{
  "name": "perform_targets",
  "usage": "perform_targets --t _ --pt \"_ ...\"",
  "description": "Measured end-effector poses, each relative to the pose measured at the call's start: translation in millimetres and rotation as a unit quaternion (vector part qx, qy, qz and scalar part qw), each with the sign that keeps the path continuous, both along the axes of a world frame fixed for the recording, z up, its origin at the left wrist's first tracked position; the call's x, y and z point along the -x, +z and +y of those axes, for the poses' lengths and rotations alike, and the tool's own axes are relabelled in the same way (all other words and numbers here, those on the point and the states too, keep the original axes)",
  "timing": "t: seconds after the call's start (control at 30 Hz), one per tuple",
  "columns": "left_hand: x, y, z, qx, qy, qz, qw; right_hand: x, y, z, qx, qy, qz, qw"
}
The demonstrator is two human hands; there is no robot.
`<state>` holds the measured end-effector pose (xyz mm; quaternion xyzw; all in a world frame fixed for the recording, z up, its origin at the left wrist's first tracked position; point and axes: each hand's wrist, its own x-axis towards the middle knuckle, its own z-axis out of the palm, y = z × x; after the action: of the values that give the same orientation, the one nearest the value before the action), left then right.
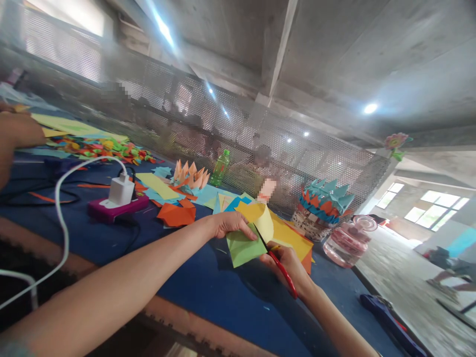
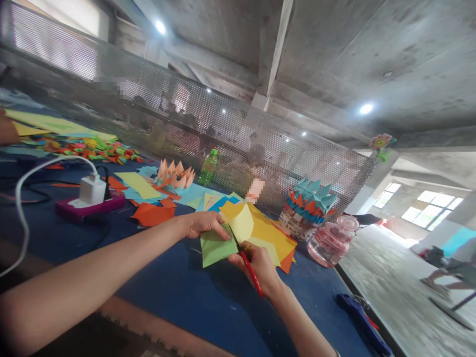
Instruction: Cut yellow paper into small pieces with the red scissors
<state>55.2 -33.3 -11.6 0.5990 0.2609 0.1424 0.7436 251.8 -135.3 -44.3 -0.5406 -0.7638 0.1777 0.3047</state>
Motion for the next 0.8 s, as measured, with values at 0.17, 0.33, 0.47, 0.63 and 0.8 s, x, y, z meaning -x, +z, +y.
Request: perform_targets --t 0.17,0.33,0.47,0.63,0.8 --pt "-0.5 0.8 0.3 0.007 0.008 0.017 1.0 2.3 0.3 0.6 0.018 -0.018 0.006 1.0" --pt "0.2 1.3 1.5 0.017 -0.016 0.015 1.0 4.6 3.8 -0.9 0.008 -0.023 -0.001 1.0" --pt "0.8 1.1 1.8 0.021 -0.029 0.007 0.999 5.0 3.8 -2.7 0.001 -0.017 -0.026 1.0" --pt "0.7 0.8 1.5 0.02 -0.023 0.019 0.999 6.2 4.5 -5.4 -0.009 -0.008 -0.045 0.999" --pt "0.4 -2.2 4.5 0.017 -0.037 0.014 0.999 8.9 7.4 -6.4 -0.015 -0.01 -0.054 0.998"
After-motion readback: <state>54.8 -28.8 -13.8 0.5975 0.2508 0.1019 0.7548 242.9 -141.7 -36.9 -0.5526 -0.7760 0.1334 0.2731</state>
